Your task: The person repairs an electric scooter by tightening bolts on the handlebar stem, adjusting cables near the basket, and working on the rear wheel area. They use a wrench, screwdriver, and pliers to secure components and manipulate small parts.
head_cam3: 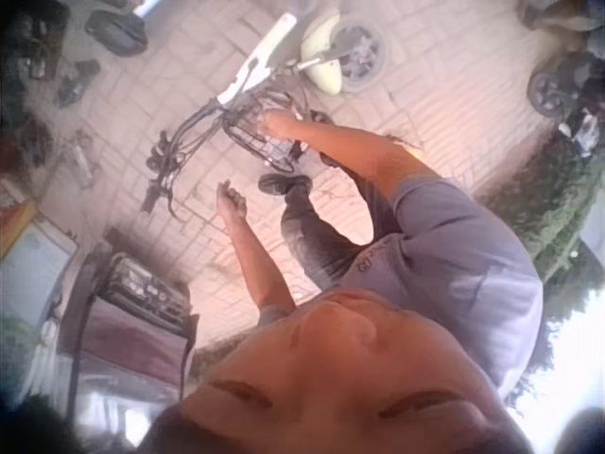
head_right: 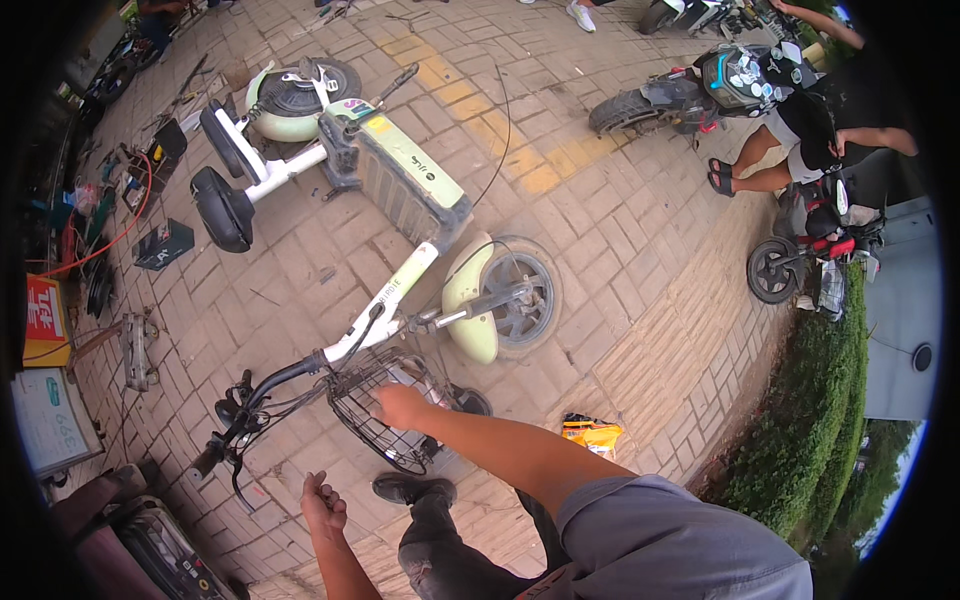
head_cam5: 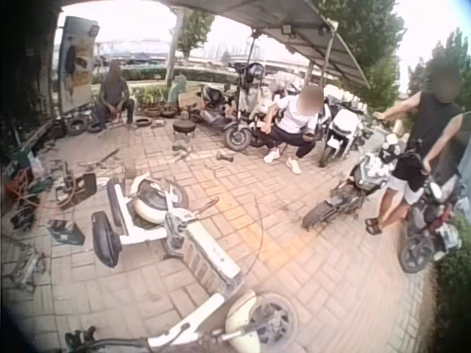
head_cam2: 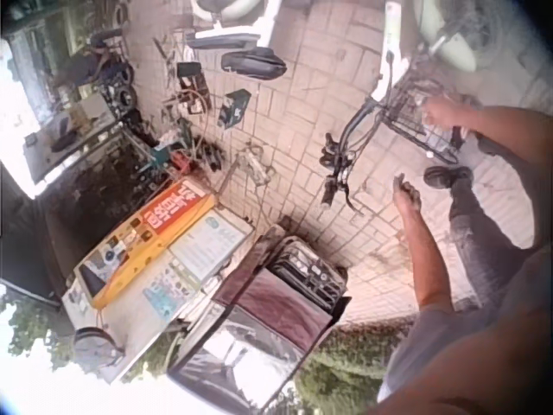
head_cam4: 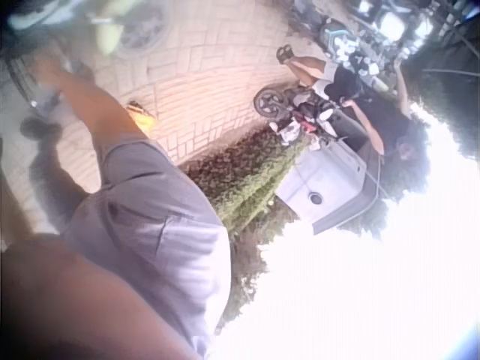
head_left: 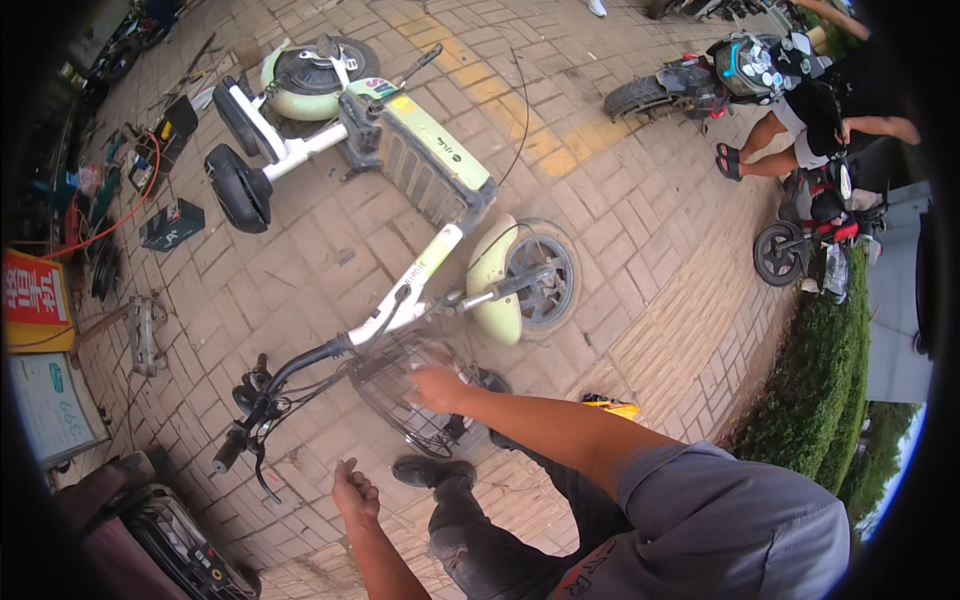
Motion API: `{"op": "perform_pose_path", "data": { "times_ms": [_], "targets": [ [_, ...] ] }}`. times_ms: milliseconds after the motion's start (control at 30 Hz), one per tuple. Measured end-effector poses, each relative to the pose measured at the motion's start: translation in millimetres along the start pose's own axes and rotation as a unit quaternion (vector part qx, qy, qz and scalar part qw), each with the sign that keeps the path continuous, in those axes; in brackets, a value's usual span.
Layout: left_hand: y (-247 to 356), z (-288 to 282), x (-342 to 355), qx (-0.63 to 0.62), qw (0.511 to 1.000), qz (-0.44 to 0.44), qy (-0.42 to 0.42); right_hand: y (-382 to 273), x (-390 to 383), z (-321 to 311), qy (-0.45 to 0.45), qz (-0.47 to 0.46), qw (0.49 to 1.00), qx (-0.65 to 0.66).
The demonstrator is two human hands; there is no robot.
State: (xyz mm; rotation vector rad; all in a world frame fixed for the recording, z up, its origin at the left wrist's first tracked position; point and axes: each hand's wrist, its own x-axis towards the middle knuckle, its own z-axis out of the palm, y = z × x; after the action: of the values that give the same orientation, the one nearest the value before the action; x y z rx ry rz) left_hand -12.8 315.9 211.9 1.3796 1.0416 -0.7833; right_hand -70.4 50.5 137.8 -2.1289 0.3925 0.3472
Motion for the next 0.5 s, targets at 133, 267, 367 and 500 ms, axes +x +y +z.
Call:
{"op": "perform_pose_path", "data": {
  "times_ms": [133, 267, 367, 500],
  "targets": [
    [-4.1, 83.3, -132.1, -0.051, 0.993, -0.029, -0.103, -85.4, -148.3, -74.0, -0.176, 0.081, 0.948, 0.253],
    [-20.3, 147.8, -218.6, -0.115, 0.969, -0.049, -0.214, -118.7, -230.0, -125.1, -0.176, 0.065, 0.890, 0.416],
    [-28.9, 190.5, -264.6, -0.142, 0.951, -0.057, -0.269, -115.6, -271.4, -178.9, -0.103, 0.144, 0.884, 0.433],
    [-57.9, 223.6, -306.9, -0.049, 0.948, 0.012, -0.314, -102.2, -306.5, -255.7, -0.098, 0.207, 0.903, 0.364]
  ]
}}
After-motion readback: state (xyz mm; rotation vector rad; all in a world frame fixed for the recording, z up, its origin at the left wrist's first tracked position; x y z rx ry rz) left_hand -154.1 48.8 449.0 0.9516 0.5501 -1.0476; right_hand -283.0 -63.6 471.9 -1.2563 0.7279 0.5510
